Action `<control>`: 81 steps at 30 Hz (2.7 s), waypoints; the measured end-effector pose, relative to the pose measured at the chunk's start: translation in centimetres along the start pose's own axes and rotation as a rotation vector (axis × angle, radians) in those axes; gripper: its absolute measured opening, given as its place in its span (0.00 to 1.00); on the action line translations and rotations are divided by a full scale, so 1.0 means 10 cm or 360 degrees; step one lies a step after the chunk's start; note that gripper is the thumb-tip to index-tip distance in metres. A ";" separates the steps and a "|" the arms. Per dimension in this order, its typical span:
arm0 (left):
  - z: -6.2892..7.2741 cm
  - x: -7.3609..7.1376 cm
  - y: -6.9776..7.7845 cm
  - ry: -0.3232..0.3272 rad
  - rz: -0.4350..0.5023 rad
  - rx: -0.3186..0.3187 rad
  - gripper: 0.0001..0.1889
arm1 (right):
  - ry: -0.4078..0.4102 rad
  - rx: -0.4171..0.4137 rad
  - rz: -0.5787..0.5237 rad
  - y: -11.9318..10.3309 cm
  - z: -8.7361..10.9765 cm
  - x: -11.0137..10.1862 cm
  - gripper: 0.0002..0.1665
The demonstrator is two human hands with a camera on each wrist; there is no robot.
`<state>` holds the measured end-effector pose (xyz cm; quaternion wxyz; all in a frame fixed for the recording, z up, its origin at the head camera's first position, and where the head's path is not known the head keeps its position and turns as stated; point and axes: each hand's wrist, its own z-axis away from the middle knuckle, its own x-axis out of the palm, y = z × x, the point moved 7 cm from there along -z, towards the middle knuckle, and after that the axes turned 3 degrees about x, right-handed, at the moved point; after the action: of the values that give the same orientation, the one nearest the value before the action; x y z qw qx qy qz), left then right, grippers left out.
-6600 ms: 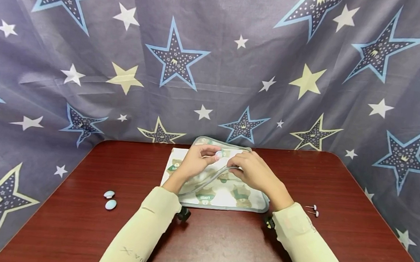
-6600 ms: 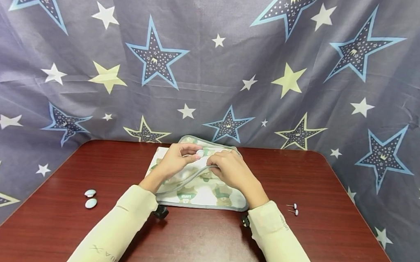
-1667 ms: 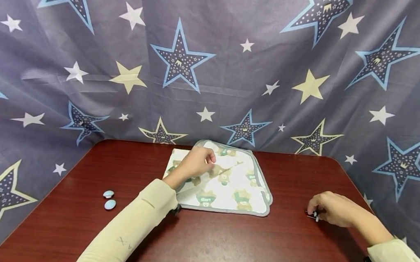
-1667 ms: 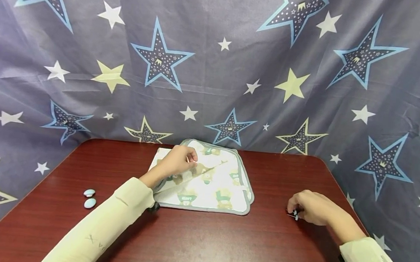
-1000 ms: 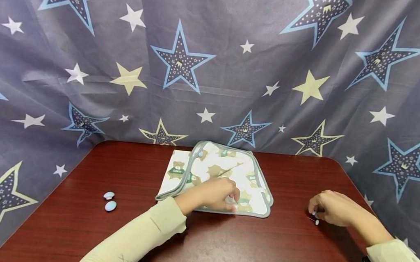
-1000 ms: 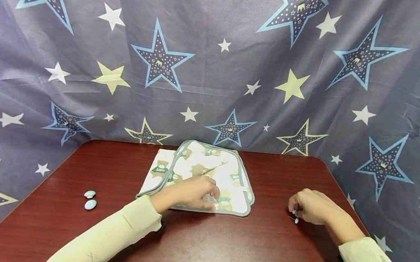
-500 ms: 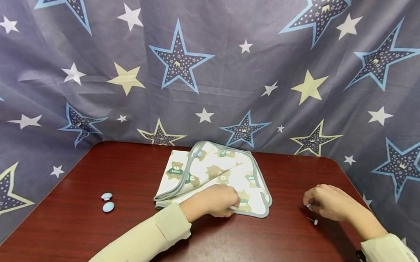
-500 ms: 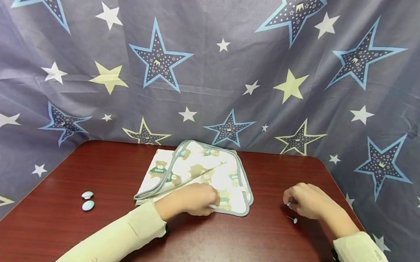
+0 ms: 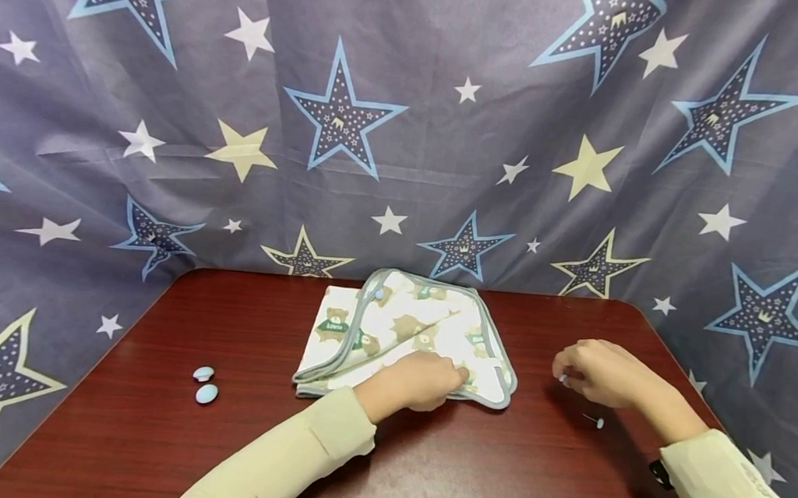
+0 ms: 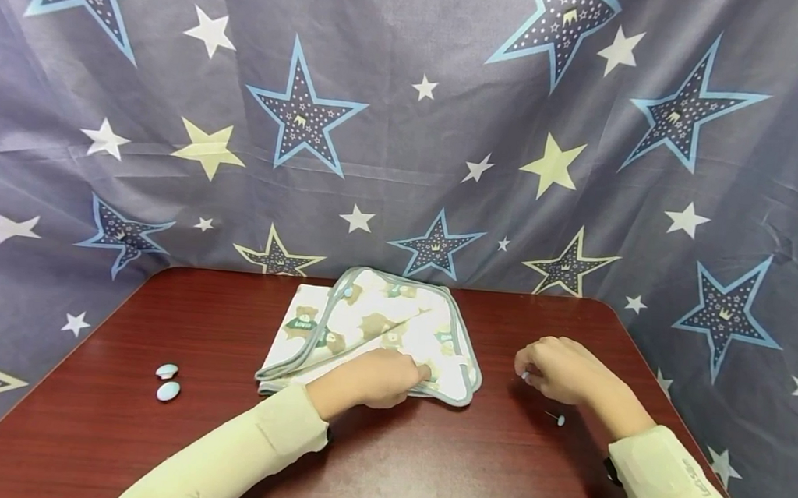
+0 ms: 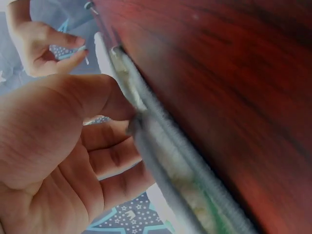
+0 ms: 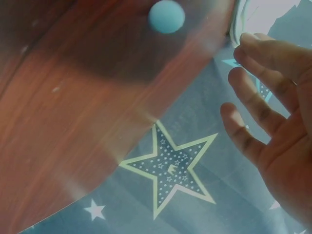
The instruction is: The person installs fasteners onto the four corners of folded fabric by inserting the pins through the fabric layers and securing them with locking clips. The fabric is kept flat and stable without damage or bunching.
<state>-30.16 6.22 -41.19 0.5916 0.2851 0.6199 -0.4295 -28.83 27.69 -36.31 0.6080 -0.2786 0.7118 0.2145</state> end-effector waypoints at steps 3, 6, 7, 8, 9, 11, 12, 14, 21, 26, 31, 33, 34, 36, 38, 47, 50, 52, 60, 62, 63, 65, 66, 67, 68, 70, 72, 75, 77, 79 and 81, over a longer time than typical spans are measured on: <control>-0.02 0.02 0.00 -0.0026 0.0022 -0.0031 0.12 | 0.0006 0.0003 0.0016 -0.02 -0.04 0.00 0.18; -0.04 0.02 -0.01 -0.0029 0.0041 -0.0046 0.12 | 0.0019 -0.0016 0.0013 -0.05 -0.08 -0.01 0.18; -0.04 0.02 -0.01 -0.0026 0.0043 -0.0048 0.11 | 0.0025 -0.0023 0.0009 -0.06 -0.09 -0.01 0.18; -0.05 0.01 -0.01 -0.0022 0.0046 -0.0052 0.11 | 0.0032 -0.0027 0.0006 -0.07 -0.10 -0.01 0.18; -0.05 0.01 -0.01 -0.0016 0.0053 -0.0054 0.10 | 0.0037 -0.0027 0.0007 -0.08 -0.11 -0.01 0.18; -0.06 0.01 -0.02 -0.0015 0.0080 -0.0057 0.08 | 0.0052 -0.0027 0.0014 -0.08 -0.14 -0.01 0.19; -0.07 0.02 -0.03 -0.0016 0.0097 -0.0060 0.07 | 0.0057 -0.0025 0.0018 -0.09 -0.15 -0.01 0.19; -0.07 0.01 -0.05 -0.0022 0.0141 -0.0067 0.05 | 0.0061 -0.0023 0.0023 -0.11 -0.18 0.00 0.19; -0.07 0.00 -0.12 0.0007 0.0242 -0.0045 0.08 | 0.0080 -0.0062 0.0027 -0.22 -0.29 0.02 0.17; -0.06 -0.03 -0.19 0.0078 0.0317 -0.0044 0.12 | 0.0137 -0.0099 0.0032 -0.30 -0.38 0.01 0.16; -0.05 -0.09 -0.23 0.0218 0.0327 -0.0030 0.11 | 0.0145 -0.0119 0.0036 -0.36 -0.44 0.02 0.14; -0.03 -0.14 -0.25 0.0281 0.0316 -0.0042 0.10 | 0.0147 -0.0127 0.0040 -0.39 -0.45 0.02 0.14; -0.03 -0.15 -0.26 0.0309 0.0318 -0.0051 0.09 | 0.0151 -0.0134 0.0042 -0.40 -0.46 0.02 0.14; -0.01 -0.20 -0.29 0.0354 0.0295 -0.0069 0.09 | 0.0169 -0.0145 0.0047 -0.42 -0.48 0.02 0.15; 0.00 -0.23 -0.31 0.0384 0.0286 -0.0078 0.09 | 0.0194 -0.0159 0.0056 -0.45 -0.49 0.00 0.15; 0.09 -0.38 -0.48 0.0531 0.0460 -0.0120 0.07 | 0.0350 -0.0196 0.0099 -0.59 -0.58 -0.10 0.14; 0.12 -0.39 -0.55 0.0606 0.0558 -0.0134 0.07 | 0.0393 -0.0188 0.0080 -0.62 -0.62 -0.14 0.13; 0.14 -0.41 -0.59 0.0649 0.0583 -0.0142 0.07 | 0.0419 -0.0173 0.0067 -0.64 -0.65 -0.18 0.13; 0.20 -0.47 -0.74 0.0789 0.0687 -0.0220 0.06 | 0.0539 -0.0133 0.0037 -0.77 -0.77 -0.35 0.10; 0.21 -0.48 -0.78 0.0822 0.0756 -0.0240 0.06 | 0.0575 -0.0138 0.0016 -0.82 -0.80 -0.38 0.10; 0.22 -0.49 -0.80 0.0838 0.0795 -0.0251 0.06 | 0.0594 -0.0143 -0.0002 -0.84 -0.81 -0.40 0.11; 0.23 -0.49 -0.83 0.0852 0.0865 -0.0284 0.05 | 0.0642 -0.0171 -0.0036 -0.90 -0.83 -0.43 0.11; 0.23 -0.48 -0.85 0.0855 0.0899 -0.0306 0.05 | 0.0667 -0.0186 -0.0052 -0.93 -0.84 -0.44 0.11; 0.24 -0.48 -0.86 0.0855 0.0932 -0.0326 0.05 | 0.0692 -0.0202 -0.0062 -0.96 -0.85 -0.45 0.11; 0.24 -0.48 -0.87 0.0857 0.0963 -0.0348 0.05 | 0.0708 -0.0214 -0.0076 -0.98 -0.86 -0.46 0.10; 0.25 -0.47 -0.90 0.0859 0.1017 -0.0392 0.05 | 0.0729 -0.0227 -0.0093 -1.02 -0.88 -0.46 0.10; 0.26 -0.47 -0.92 0.0859 0.1066 -0.0427 0.05 | 0.0716 -0.0212 -0.0095 -1.04 -0.90 -0.43 0.10; 0.27 -0.46 -0.95 0.0847 0.1108 -0.0460 0.04 | 0.0690 -0.0170 -0.0090 -1.05 -0.93 -0.39 0.11; 0.28 -0.46 -0.97 0.0838 0.1133 -0.0469 0.04 | 0.0682 -0.0151 -0.0087 -1.04 -0.95 -0.37 0.12; 0.29 -0.47 -0.98 0.0833 0.1148 -0.0470 0.04 | 0.0688 -0.0139 -0.0092 -1.03 -0.97 -0.36 0.13; 0.30 -0.48 -0.98 0.0829 0.1159 -0.0470 0.04 | 0.0699 -0.0129 -0.0098 -1.01 -0.99 -0.35 0.13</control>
<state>-36.50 -0.27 -34.37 0.5627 0.4951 0.6618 -0.0154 -29.19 14.17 -30.83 0.4330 -0.3645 0.8091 0.1584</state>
